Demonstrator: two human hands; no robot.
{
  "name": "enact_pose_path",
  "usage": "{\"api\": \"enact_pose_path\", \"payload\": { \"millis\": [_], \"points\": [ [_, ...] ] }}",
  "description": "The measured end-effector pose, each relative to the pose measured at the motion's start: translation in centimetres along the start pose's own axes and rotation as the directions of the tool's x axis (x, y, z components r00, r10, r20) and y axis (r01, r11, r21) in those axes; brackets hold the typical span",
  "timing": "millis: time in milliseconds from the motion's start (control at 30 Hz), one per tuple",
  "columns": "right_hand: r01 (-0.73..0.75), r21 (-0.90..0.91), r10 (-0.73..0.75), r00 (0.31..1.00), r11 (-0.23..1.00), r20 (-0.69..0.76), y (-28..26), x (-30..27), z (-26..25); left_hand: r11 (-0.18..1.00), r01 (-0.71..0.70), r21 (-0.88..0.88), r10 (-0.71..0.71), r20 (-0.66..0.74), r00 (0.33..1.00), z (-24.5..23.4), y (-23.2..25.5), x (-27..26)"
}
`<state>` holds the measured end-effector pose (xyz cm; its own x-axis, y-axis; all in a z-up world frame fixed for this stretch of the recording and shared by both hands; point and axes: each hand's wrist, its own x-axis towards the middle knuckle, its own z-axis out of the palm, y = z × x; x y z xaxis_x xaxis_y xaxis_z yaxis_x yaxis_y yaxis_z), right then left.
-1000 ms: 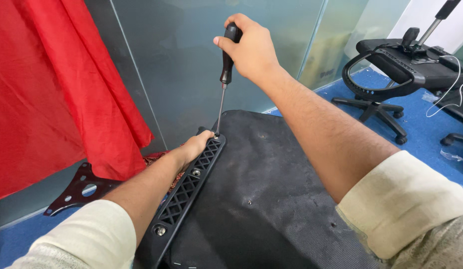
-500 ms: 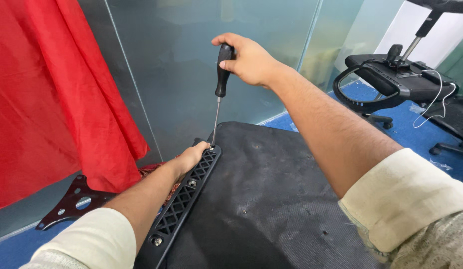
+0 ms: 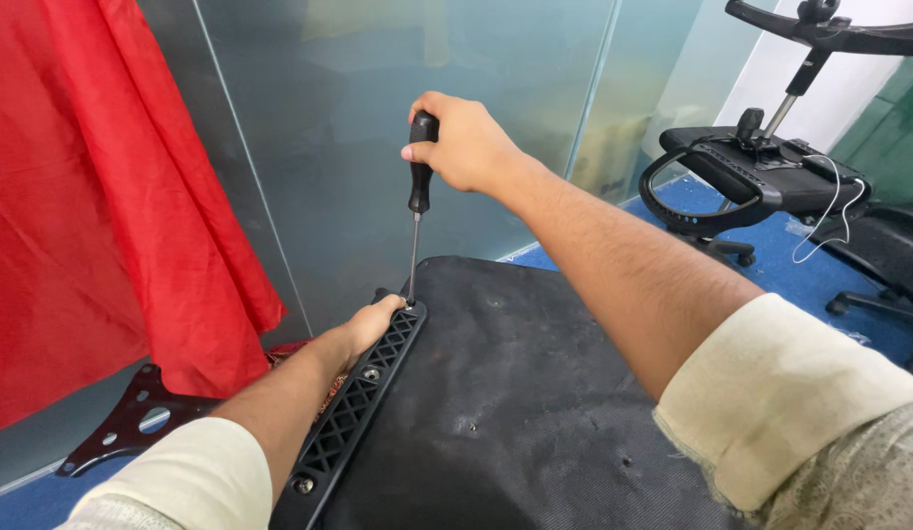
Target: The person attaches a black plastic bracket to the underside of an office chair seat using a screwdriver. They align the bracket, insert screws, and tighten them to secure the part to the seat.
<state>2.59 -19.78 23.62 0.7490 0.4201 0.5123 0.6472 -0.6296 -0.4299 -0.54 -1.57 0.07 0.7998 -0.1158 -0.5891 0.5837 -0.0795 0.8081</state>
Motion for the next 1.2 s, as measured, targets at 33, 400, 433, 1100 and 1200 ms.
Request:
{"api": "enact_pose_path", "payload": {
  "millis": [33,400,433,1100,1200],
  "points": [
    [-0.084,-0.010,0.084,0.996,0.996,-0.019,-0.4,-0.1,0.2,1.000,0.006,0.012,-0.005,-0.006,1.000,0.0,0.0,0.1],
    [0.167,-0.155,-0.194,0.964,0.974,-0.184,3.8,0.2,1.8,0.997,-0.010,0.081,0.014,-0.052,0.999,0.3,0.4,-1.7],
    [0.121,-0.106,-0.136,0.979,0.987,-0.150,4.4,0.3,1.9,0.996,-0.011,0.090,0.016,-0.054,0.998,0.3,0.5,-1.7],
    [-0.221,0.076,0.229,0.966,0.972,-0.122,0.7,-0.1,0.7,0.996,-0.024,0.083,0.027,-0.042,0.999,0.4,0.4,-1.4],
    [-0.134,0.057,0.141,0.979,0.989,-0.146,0.6,0.2,1.1,0.998,-0.016,0.055,0.017,-0.018,1.000,0.2,0.3,-1.1]
  ]
}}
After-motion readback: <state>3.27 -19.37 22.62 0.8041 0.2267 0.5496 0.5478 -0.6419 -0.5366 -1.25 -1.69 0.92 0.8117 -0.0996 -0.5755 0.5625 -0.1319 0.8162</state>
